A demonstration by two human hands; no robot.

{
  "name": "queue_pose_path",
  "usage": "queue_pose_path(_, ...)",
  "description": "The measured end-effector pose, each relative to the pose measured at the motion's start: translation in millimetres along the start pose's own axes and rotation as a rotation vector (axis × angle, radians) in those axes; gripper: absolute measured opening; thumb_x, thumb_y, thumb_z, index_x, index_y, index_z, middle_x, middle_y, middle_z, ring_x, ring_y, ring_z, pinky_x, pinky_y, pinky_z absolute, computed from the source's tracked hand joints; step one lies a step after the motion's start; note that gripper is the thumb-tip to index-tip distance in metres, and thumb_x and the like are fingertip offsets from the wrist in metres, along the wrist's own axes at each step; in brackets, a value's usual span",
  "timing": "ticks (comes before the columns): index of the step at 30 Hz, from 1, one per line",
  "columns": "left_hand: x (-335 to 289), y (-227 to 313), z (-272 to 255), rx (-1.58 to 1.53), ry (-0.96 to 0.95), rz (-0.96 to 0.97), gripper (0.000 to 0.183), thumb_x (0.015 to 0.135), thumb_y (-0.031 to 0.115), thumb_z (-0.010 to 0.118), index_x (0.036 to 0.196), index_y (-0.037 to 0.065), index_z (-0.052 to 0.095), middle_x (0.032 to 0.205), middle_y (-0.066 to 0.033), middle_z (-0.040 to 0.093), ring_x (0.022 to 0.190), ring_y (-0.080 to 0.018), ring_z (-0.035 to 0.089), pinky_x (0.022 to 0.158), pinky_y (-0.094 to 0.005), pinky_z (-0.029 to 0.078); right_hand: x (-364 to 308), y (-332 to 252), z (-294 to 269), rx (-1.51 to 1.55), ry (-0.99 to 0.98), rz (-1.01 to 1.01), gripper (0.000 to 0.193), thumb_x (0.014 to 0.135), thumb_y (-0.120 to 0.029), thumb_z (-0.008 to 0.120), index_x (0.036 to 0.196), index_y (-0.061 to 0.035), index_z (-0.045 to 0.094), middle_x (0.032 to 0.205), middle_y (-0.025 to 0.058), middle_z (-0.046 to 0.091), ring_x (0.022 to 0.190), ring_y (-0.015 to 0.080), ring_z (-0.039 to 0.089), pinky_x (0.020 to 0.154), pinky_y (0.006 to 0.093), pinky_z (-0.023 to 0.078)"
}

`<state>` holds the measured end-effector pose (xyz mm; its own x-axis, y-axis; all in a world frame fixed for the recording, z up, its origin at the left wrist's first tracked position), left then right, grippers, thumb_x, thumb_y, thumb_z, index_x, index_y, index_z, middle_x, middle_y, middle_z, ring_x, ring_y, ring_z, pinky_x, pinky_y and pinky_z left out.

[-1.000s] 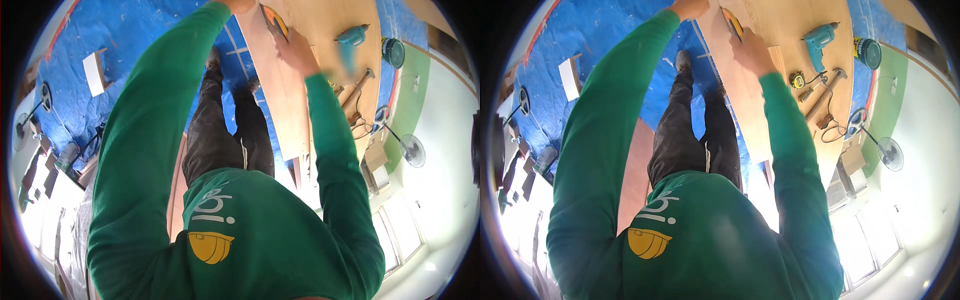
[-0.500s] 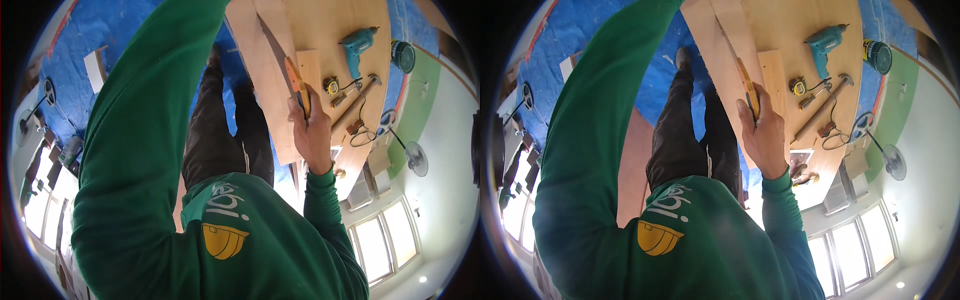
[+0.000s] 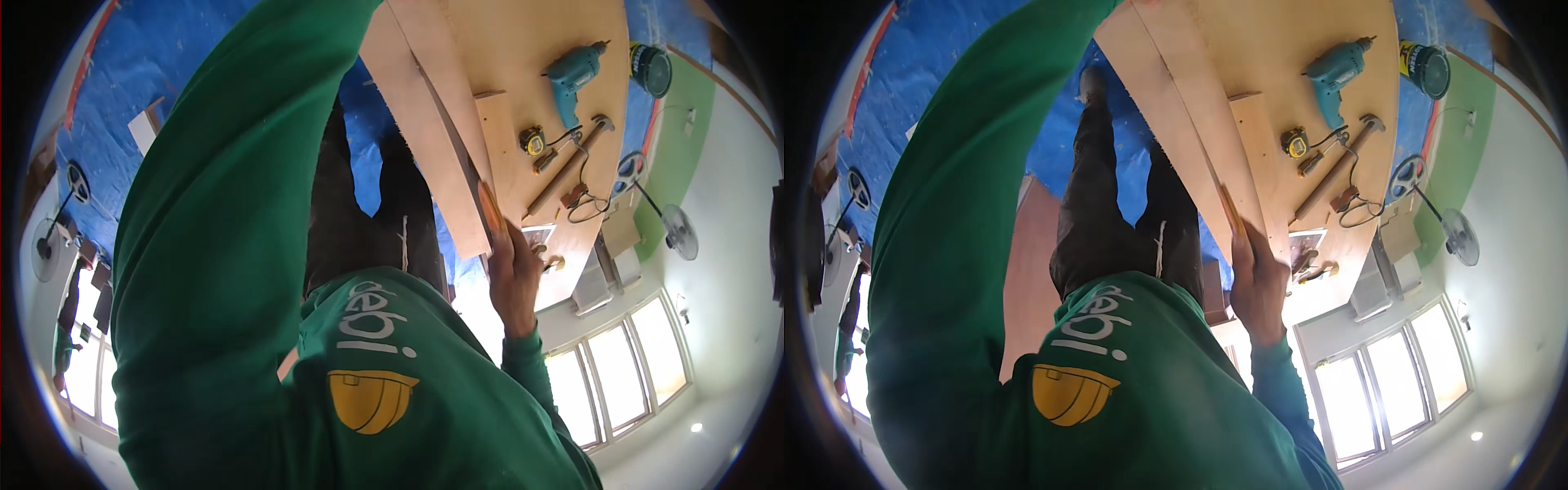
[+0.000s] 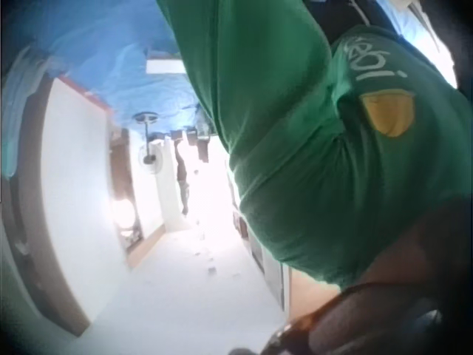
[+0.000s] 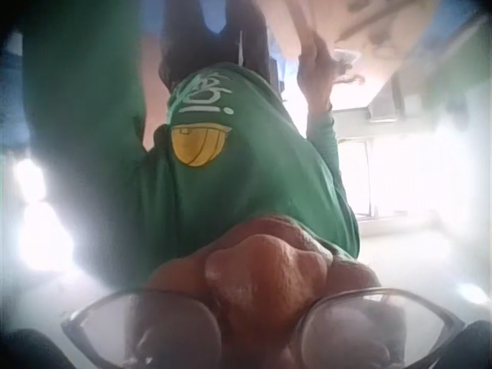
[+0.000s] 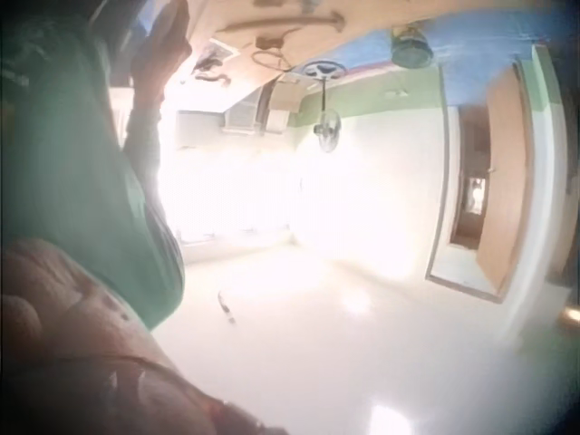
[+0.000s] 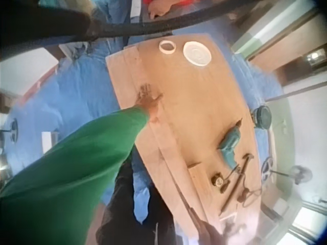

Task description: The person measures a curved wooden structure and a flat wooden board using a tape measure. They then use a utility knife to cut the board along a marked line. The person is kneeling on a blue protective sheet during the process.

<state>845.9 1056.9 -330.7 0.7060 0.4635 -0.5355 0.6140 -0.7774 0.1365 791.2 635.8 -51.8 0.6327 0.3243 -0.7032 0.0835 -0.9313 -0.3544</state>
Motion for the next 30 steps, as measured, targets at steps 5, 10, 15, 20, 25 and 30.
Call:
queue_pose_path(5,0,11,-14,-0.067,0.003,-0.014,0.144,0.066,0.047,0.096,0.168,0.011,0.001,0.166,-0.0396,-0.011,0.154,-0.0588,-0.006,0.126,-0.0631,0.007,155,-32,82,0.047,0.030,-0.319,0.042,0.107,-0.038,0.054,0.125,-0.0032,0.069,0.074,0.0217,0.066,0.066,0.0390,0.067,0.060,0.0458,0.051)
queue_pose_path(10,-7,0,-11,-0.093,-0.004,0.005,0.148,0.063,0.043,0.098,0.166,0.003,0.000,0.168,-0.0371,-0.010,0.156,-0.0553,-0.007,0.128,-0.0607,0.007,120,-32,78,0.031,0.017,-0.224,0.040,0.106,-0.036,0.056,0.127,-0.0038,0.069,0.074,0.0216,0.066,0.064,0.0357,0.067,0.060,0.0433,0.051)
queue_pose_path(15,-4,-10,-17,-0.100,0.075,0.010,0.147,0.062,0.042,0.099,0.165,-0.001,0.003,0.169,-0.0347,-0.007,0.157,-0.0525,-0.007,0.128,-0.0593,0.006,-10,2,-12,-0.001,0.012,0.024,0.042,0.106,-0.035,0.056,0.129,-0.0012,0.069,0.062,0.0147,0.061,0.057,0.0209,0.063,0.056,0.0360,0.049)
queue_pose_path(20,1,-7,-1,-0.099,0.094,-0.002,0.147,0.062,0.043,0.098,0.164,-0.005,0.004,0.169,-0.0341,-0.002,0.157,-0.0514,-0.004,0.129,-0.0583,0.004,41,-5,14,-0.079,-0.010,-0.083,0.036,0.107,-0.030,0.056,0.124,-0.0010,0.069,0.072,0.0169,0.065,0.061,0.0236,0.066,0.056,0.0385,0.050)
queue_pose_path(25,-7,-3,-6,-0.076,0.128,0.039,0.146,0.061,0.042,0.098,0.164,-0.005,0.006,0.169,-0.0345,0.001,0.157,-0.0522,-0.001,0.129,-0.0580,0.005,186,-60,105,-0.022,-0.030,-0.233,0.041,0.107,-0.037,0.051,0.122,-0.0030,0.067,0.081,0.0231,0.069,0.077,0.0452,0.068,0.068,0.0495,0.053)
queue_pose_path(30,-8,-5,-20,-0.101,0.085,-0.002,0.145,0.061,0.042,0.098,0.164,-0.004,0.007,0.169,-0.0345,0.000,0.157,-0.0528,0.000,0.129,-0.0580,0.008,196,-66,112,0.067,-0.081,-0.256,0.044,0.107,-0.040,0.052,0.123,-0.0022,0.067,0.083,0.0241,0.070,0.079,0.0456,0.069,0.070,0.0498,0.053)
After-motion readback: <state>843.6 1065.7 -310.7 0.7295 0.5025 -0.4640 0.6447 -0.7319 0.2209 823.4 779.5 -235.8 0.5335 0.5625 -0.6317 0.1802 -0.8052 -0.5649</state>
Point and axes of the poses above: each hand's wrist, its own x-axis towards the middle knuckle, its own z-axis out of the palm, y = z × x, the point moved 1 cm from there along x, towards the middle knuckle
